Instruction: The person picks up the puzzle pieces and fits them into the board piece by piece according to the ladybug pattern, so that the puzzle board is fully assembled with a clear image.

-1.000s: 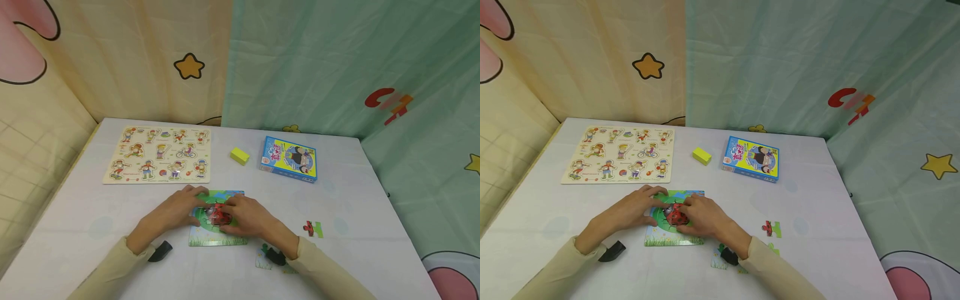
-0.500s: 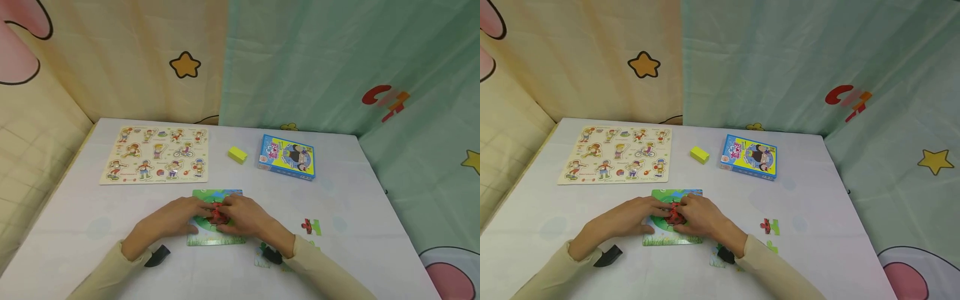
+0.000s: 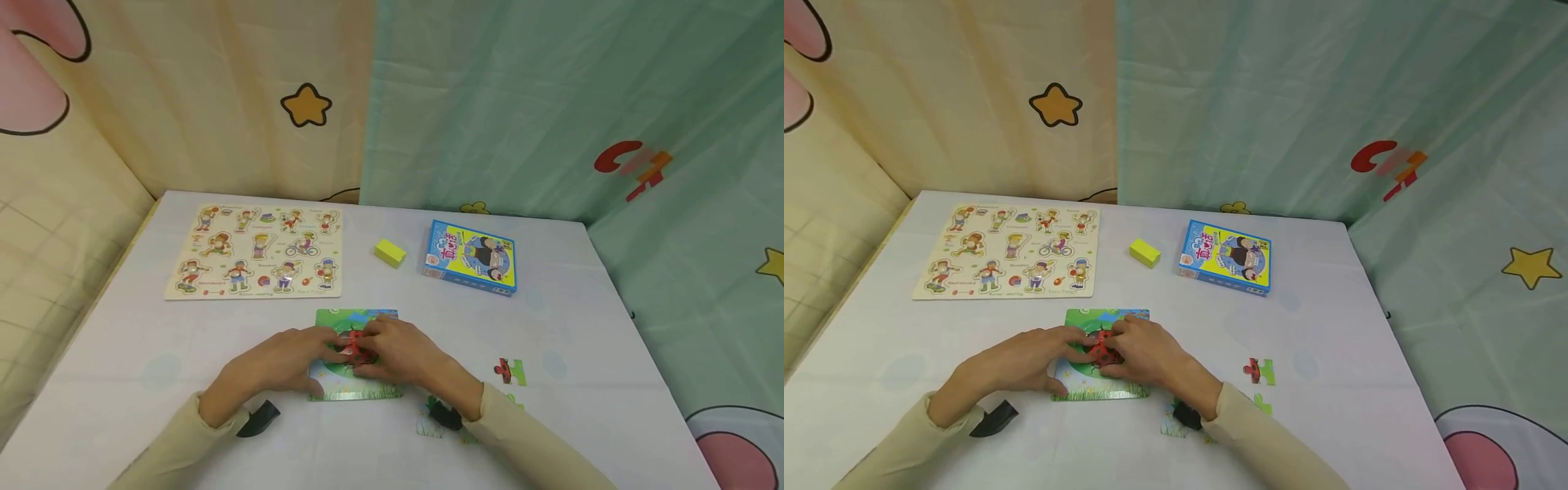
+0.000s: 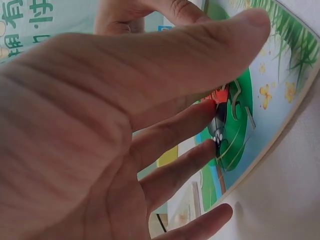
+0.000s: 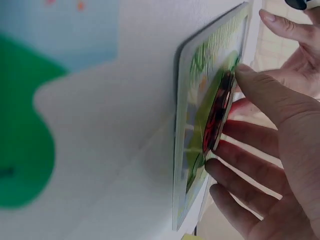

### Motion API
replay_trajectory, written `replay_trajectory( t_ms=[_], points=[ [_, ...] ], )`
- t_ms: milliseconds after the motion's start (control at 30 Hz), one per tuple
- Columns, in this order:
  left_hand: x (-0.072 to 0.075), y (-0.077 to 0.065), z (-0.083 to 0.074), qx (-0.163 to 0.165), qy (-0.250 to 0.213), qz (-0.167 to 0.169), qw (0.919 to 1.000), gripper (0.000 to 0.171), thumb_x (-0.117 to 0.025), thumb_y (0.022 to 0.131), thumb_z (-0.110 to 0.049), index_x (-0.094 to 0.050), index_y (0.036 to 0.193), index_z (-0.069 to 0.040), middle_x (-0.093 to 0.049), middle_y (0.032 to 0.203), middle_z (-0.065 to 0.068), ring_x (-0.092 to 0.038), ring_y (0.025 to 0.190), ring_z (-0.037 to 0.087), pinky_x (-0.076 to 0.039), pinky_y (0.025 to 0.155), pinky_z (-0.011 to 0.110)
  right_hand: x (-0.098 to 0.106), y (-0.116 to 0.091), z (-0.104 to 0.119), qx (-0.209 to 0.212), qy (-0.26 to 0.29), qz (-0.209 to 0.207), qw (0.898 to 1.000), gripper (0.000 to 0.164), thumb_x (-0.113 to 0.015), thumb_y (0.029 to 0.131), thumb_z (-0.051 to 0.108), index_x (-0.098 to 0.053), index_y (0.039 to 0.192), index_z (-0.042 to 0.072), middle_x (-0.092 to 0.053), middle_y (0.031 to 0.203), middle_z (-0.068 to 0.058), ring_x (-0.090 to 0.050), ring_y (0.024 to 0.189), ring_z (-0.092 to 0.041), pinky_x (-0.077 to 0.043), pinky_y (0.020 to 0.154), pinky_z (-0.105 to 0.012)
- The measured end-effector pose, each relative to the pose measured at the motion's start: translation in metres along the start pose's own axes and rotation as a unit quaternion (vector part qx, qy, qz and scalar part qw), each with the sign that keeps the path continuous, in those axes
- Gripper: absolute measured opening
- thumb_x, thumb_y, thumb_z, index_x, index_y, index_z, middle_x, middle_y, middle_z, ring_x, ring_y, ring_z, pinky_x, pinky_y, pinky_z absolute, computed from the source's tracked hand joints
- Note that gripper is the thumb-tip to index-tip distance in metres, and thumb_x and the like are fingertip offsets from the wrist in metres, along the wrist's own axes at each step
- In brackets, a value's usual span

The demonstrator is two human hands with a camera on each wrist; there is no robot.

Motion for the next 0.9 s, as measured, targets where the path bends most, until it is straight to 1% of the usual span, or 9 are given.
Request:
replay_trajectory(
  t_ms=[167,233,367,433,500,600,700,800,900],
  points=[
    [0.000,0.000,-0.001,0.000,0.011,-0.001,0.9999,0.060,-0.089,0.072,-0.029,-0.070,0.129,-0.026,-0.058,0.138,0.002,-0.056,0.124,0.025,-0.053,0.091,0.047,-0.001,-0.001,-0.005,-0.001,0.039,0.019,0.999,0.034,-0.073,0.092,0.036,-0.075,0.119,0.017,-0.067,0.118,0.001,-0.060,0.110,-0.014,-0.054,0.093,-0.026],
    [0.000,0.000,-0.002,0.000,0.010,0.000,1.0000,0.058,-0.088,0.073,-0.029,-0.070,0.128,-0.024,-0.058,0.141,0.002,-0.054,0.129,0.027,-0.052,0.094,0.049,-0.002,-0.001,-0.006,0.000,0.047,0.021,0.999,0.031,-0.073,0.092,0.032,-0.075,0.119,0.017,-0.067,0.118,0.002,-0.059,0.111,-0.015,-0.054,0.093,-0.026],
    [0.002,0.002,-0.004,-0.011,0.016,-0.005,0.9998,0.049,-0.084,0.079,-0.027,-0.072,0.126,-0.022,-0.061,0.140,0.001,-0.053,0.130,0.028,-0.052,0.095,0.051,-0.001,0.000,-0.007,-0.004,0.062,0.026,0.998,0.029,-0.074,0.091,0.031,-0.076,0.117,0.017,-0.067,0.117,0.002,-0.060,0.111,-0.015,-0.054,0.093,-0.027],
    [0.002,0.004,-0.004,-0.019,0.025,-0.020,0.9993,0.040,-0.082,0.082,-0.024,-0.075,0.121,-0.021,-0.065,0.134,0.000,-0.056,0.125,0.026,-0.053,0.094,0.048,0.000,0.002,-0.008,-0.009,0.069,0.031,0.997,0.029,-0.075,0.090,0.031,-0.076,0.116,0.016,-0.067,0.115,0.002,-0.060,0.110,-0.015,-0.053,0.094,-0.028],
    [0.002,0.007,-0.003,-0.029,0.028,-0.046,0.9981,0.030,-0.081,0.083,-0.022,-0.078,0.112,-0.020,-0.069,0.124,0.000,-0.059,0.117,0.022,-0.054,0.091,0.044,0.001,0.003,-0.009,-0.013,0.074,0.035,0.997,0.028,-0.076,0.090,0.030,-0.077,0.114,0.016,-0.067,0.114,0.003,-0.060,0.108,-0.014,-0.053,0.093,-0.027],
    [-0.001,0.014,-0.001,-0.036,0.024,-0.089,0.9951,0.017,-0.083,0.081,-0.019,-0.082,0.098,-0.019,-0.072,0.109,-0.002,-0.060,0.104,0.018,-0.054,0.085,0.038,0.002,0.004,-0.011,-0.015,0.080,0.037,0.996,0.027,-0.077,0.089,0.029,-0.078,0.112,0.016,-0.067,0.112,0.002,-0.060,0.105,-0.014,-0.052,0.091,-0.026],
    [-0.003,0.020,0.001,-0.041,0.018,-0.122,0.9915,0.009,-0.086,0.077,-0.017,-0.082,0.085,-0.020,-0.074,0.099,-0.004,-0.060,0.096,0.015,-0.054,0.080,0.034,0.001,0.005,-0.011,-0.013,0.088,0.034,0.995,0.026,-0.077,0.089,0.028,-0.078,0.112,0.015,-0.066,0.110,0.002,-0.060,0.103,-0.014,-0.052,0.088,-0.025],
    [-0.004,0.023,0.003,-0.042,0.015,-0.138,0.9894,0.008,-0.087,0.075,-0.016,-0.081,0.080,-0.020,-0.074,0.096,-0.004,-0.061,0.094,0.015,-0.053,0.081,0.034,0.001,0.005,-0.012,-0.009,0.089,0.026,0.996,0.026,-0.077,0.089,0.028,-0.079,0.111,0.015,-0.067,0.107,0.003,-0.060,0.101,-0.013,-0.052,0.086,-0.024],
    [-0.003,0.023,0.003,-0.046,0.028,-0.141,0.9886,0.008,-0.087,0.075,-0.017,-0.081,0.079,-0.021,-0.074,0.098,-0.004,-0.062,0.098,0.017,-0.051,0.089,0.041,0.001,0.005,-0.012,-0.007,0.089,0.020,0.996,0.026,-0.078,0.088,0.028,-0.079,0.111,0.016,-0.067,0.105,0.003,-0.060,0.100,-0.013,-0.052,0.085,-0.024]
  ],
)
Point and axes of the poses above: each hand's wrist, its own y-axis towards the middle knuckle, its own x-axis out of the back of the hand, z = x × y, the point moved 5 cm from there along y, towards the middle knuckle
